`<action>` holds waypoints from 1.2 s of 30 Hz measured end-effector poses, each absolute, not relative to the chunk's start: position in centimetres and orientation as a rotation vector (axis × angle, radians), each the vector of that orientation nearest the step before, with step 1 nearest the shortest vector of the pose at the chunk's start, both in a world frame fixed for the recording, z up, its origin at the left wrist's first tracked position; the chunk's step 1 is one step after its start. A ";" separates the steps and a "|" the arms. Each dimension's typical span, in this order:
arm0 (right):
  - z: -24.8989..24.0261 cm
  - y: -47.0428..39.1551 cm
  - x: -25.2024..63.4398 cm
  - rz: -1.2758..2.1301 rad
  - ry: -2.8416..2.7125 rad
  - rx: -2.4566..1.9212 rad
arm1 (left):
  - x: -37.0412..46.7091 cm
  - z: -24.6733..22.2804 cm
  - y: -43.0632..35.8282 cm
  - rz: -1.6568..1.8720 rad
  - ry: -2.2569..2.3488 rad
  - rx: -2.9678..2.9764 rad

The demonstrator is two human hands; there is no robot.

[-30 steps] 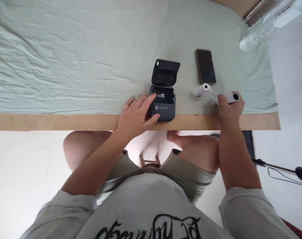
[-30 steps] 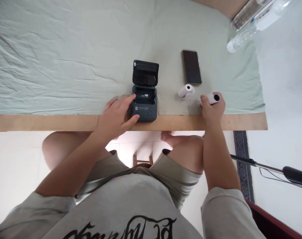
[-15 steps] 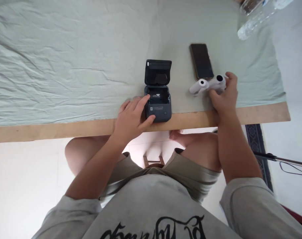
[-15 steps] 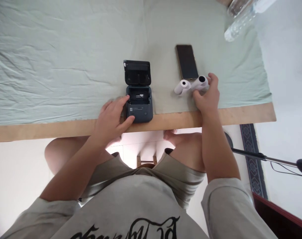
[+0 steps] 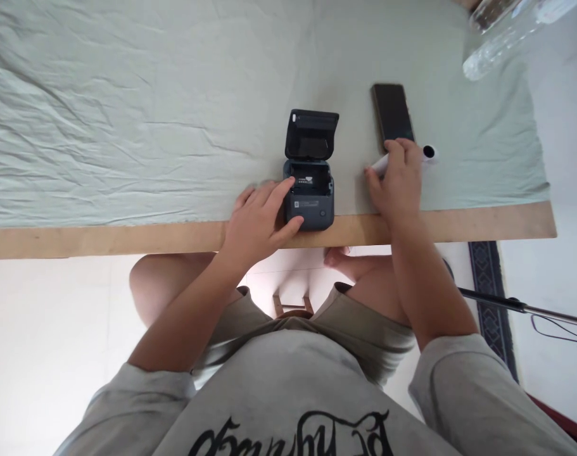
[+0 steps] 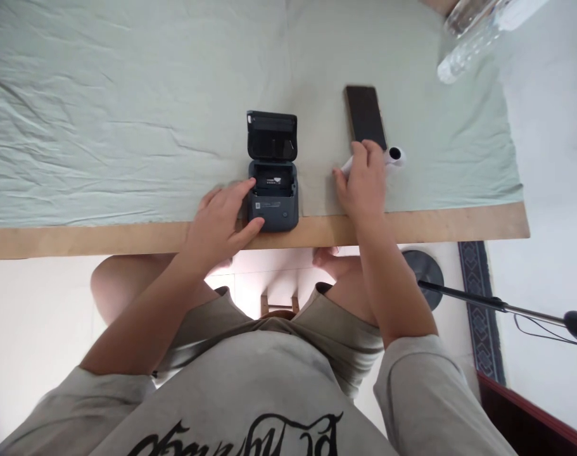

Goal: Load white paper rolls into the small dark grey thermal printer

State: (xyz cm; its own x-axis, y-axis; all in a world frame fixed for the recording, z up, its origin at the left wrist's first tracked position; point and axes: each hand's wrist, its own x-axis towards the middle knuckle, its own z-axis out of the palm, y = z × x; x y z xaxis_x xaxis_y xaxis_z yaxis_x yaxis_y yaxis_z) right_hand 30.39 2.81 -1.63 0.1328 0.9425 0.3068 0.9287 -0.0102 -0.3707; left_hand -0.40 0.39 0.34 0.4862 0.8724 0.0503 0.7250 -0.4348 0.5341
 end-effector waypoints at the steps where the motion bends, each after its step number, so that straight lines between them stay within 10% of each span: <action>1: -1.8 2.8 30.4 0.036 -1.785 -1.958 | -0.4 0.3 0.4 0.446 1.323 2.289; 36: 1.2 3.4 22.2 0.285 -2.138 -1.336 | -0.5 -0.7 0.3 0.506 1.341 2.287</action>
